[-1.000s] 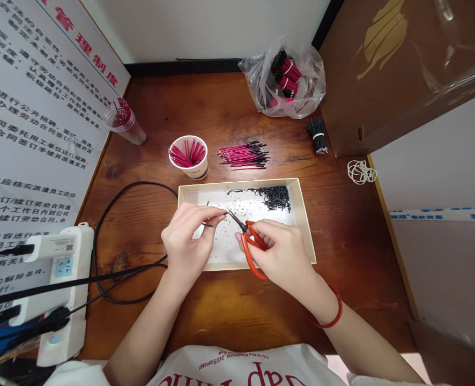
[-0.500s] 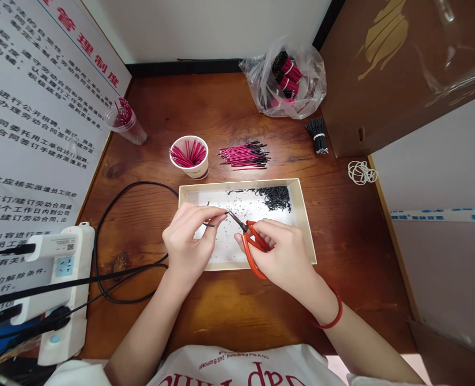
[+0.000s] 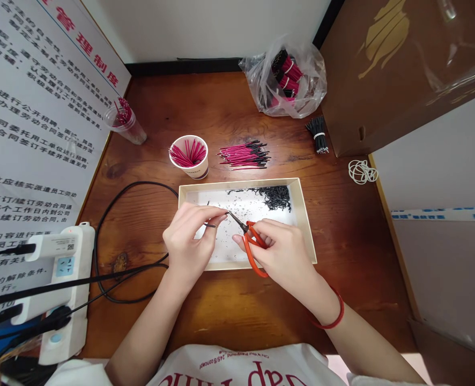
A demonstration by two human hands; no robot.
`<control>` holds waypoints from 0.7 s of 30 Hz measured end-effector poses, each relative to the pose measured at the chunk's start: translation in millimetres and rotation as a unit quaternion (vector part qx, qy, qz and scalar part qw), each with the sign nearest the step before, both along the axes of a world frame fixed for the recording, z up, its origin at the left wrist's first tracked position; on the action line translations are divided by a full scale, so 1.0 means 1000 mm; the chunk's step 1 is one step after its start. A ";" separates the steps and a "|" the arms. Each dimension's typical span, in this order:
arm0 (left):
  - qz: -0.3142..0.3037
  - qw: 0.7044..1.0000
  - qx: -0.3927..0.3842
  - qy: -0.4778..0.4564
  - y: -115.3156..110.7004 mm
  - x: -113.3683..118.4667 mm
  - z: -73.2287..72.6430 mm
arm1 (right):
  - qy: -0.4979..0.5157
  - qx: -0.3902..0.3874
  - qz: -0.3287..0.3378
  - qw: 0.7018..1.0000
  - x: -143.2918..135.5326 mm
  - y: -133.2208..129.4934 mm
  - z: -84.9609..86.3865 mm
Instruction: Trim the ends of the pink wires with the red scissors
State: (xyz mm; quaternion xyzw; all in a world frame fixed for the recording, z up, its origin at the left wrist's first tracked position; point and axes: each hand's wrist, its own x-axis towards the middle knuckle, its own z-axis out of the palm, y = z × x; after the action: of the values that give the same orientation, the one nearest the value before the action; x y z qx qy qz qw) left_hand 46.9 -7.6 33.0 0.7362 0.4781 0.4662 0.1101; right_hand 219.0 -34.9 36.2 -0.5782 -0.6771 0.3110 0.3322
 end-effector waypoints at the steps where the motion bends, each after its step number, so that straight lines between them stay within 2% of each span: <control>1: 0.000 1.000 0.000 0.000 0.000 0.000 0.000 | 0.002 0.001 0.001 1.000 0.000 0.000 0.000; 12: 0.000 1.000 0.001 0.004 0.000 0.000 0.000 | 0.001 0.007 0.004 1.000 0.002 -0.001 -0.003; 21: 0.006 1.000 -0.002 -0.003 -0.001 0.001 0.001 | -0.014 0.026 -0.034 0.999 0.000 -0.001 0.003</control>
State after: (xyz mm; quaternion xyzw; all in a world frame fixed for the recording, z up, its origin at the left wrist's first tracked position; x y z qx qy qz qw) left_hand 47.7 -8.4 34.3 0.7316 0.4829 0.4683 0.1105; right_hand 218.7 -36.3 39.4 -0.5964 -0.6694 0.2733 0.3485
